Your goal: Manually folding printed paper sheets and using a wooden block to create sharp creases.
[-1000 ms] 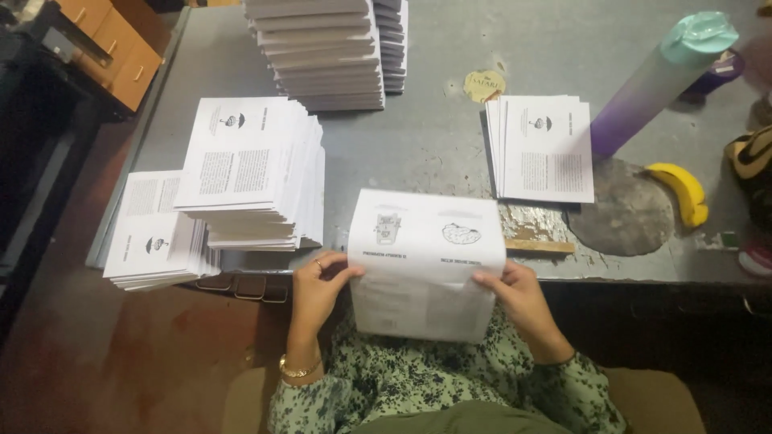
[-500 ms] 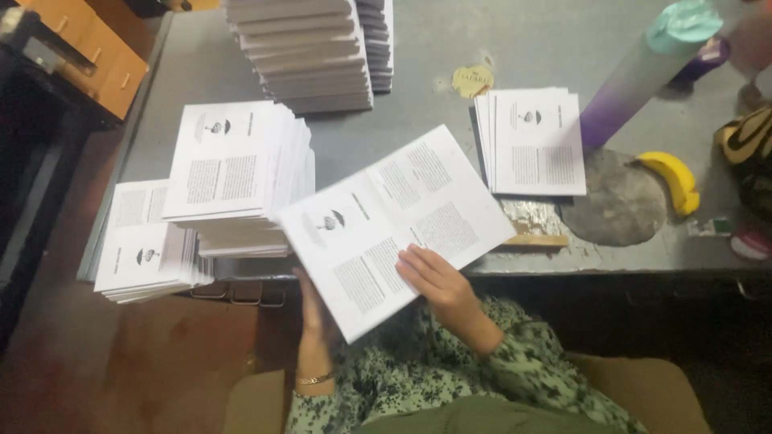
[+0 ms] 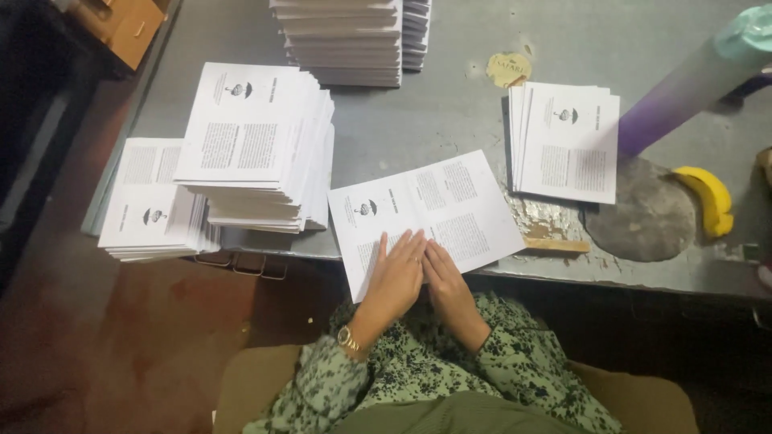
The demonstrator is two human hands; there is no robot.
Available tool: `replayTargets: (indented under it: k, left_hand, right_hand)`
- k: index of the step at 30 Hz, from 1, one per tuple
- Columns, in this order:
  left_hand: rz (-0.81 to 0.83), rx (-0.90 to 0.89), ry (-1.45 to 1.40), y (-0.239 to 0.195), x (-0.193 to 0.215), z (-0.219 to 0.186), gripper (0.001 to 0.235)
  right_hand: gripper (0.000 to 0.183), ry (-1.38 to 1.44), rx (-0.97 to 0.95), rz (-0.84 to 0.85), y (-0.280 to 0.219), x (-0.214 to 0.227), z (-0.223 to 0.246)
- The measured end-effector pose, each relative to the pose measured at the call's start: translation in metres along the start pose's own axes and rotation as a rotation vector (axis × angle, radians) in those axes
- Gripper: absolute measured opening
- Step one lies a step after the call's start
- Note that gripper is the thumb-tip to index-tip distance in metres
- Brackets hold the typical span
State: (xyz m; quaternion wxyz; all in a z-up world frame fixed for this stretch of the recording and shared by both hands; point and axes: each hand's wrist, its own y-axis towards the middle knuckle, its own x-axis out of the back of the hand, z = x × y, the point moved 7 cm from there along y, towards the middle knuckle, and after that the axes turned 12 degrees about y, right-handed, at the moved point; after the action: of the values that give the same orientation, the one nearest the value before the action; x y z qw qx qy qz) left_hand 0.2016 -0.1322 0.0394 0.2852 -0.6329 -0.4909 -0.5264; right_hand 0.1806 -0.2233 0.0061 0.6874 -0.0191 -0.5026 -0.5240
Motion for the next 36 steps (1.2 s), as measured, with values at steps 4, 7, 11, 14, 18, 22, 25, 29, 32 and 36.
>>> replayTargets:
  k: [4,7,11,14,18,22,25,29,32,36]
  left_hand:
    - [0.116,0.049,0.073,0.02,-0.005,0.006,0.049]
    - [0.042,0.073,0.128,0.032,-0.01,0.013,0.05]
    - [0.037,0.091,0.164,0.056,-0.022,0.023,0.052]
    - [0.023,0.116,0.229,0.077,-0.037,0.037,0.054]
    - [0.049,0.187,0.252,0.108,-0.039,0.058,0.055]
    - [0.243,0.298,0.115,0.129,-0.032,0.076,0.065]
    - [0.286,0.252,0.066,0.116,0.004,0.065,0.062]
    - [-0.076,0.305,-0.303,0.048,0.122,0.025,0.059]
    - [-0.5,0.33,-0.827,-0.011,0.118,0.057,0.063]
    - [-0.567,0.482,-0.897,-0.035,0.093,0.057,0.082]
  right_hand:
    - [0.042,0.039,-0.031,0.014,-0.003,-0.004,-0.008]
    - [0.04,0.004,-0.003,-0.003,-0.005,-0.01,-0.015]
    - [0.038,-0.033,0.01,0.001,0.005,0.004,0.0]
    - [0.039,-0.036,0.016,-0.017,-0.004,-0.007,-0.009]
    - [0.042,-0.026,-0.018,-0.023,-0.014,-0.015,-0.017]
    - [0.041,-0.005,-0.018,-0.044,-0.013,-0.015,-0.021]
    - [0.039,0.114,-0.042,-0.111,-0.007,-0.003,-0.02]
    - [0.039,0.26,-0.114,-0.265,-0.003,0.039,-0.02]
    - [0.038,0.48,-0.256,-0.459,-0.004,0.067,-0.024]
    - [0.034,0.883,-0.574,-0.734,-0.057,0.017,-0.119]
